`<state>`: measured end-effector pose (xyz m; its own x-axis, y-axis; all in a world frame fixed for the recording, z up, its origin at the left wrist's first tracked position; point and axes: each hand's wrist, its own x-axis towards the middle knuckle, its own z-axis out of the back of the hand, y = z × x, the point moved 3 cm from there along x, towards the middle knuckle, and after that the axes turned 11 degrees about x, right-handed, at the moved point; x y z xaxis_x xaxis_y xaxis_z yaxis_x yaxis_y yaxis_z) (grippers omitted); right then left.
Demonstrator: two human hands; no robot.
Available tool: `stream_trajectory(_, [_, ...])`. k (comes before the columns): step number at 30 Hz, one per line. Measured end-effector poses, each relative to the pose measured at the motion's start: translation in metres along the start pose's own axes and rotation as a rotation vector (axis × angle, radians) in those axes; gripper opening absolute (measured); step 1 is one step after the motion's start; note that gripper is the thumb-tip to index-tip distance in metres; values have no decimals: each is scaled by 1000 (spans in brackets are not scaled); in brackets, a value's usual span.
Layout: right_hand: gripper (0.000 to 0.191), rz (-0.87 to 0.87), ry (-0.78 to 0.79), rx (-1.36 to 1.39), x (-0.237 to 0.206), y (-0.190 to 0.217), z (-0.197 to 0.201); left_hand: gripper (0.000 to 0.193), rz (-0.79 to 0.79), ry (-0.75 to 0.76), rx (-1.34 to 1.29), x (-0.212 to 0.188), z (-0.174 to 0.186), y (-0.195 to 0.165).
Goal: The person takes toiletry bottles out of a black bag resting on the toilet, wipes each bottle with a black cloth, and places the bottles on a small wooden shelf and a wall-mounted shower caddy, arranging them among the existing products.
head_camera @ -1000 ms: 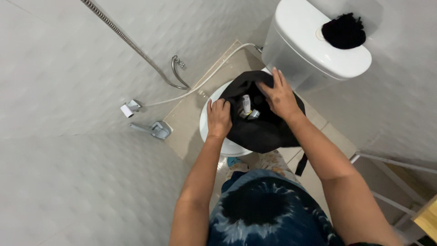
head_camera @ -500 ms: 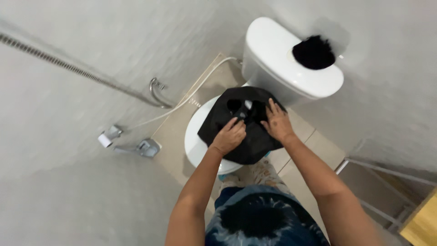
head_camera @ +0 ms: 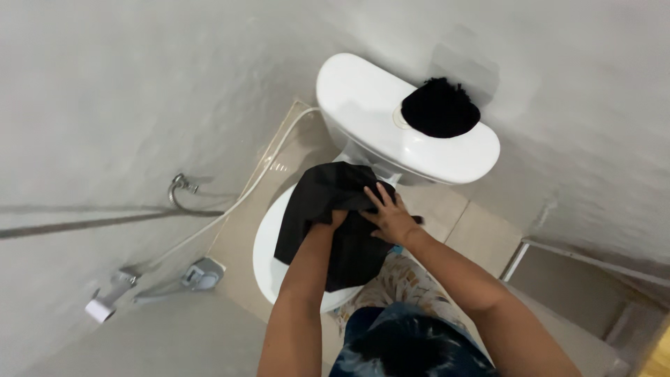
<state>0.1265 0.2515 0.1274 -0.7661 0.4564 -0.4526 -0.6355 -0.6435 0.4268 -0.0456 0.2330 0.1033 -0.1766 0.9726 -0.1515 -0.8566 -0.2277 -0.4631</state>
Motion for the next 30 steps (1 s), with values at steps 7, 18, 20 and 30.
stream_trajectory(7, [59,-111,-62,84,26,-30,-22,62,2,45,3,26,0,-11])
stream_trajectory(18, [47,-126,-121,245,9,-46,-40,62,356,236,-196,-16,135,-83])
stream_trajectory(20, [43,-79,-185,321,0,-36,-38,62,400,251,-223,-26,150,-84])
stream_trajectory(30, [21,-79,-257,473,-15,38,-7,79,66,-39,-141,-99,95,17])
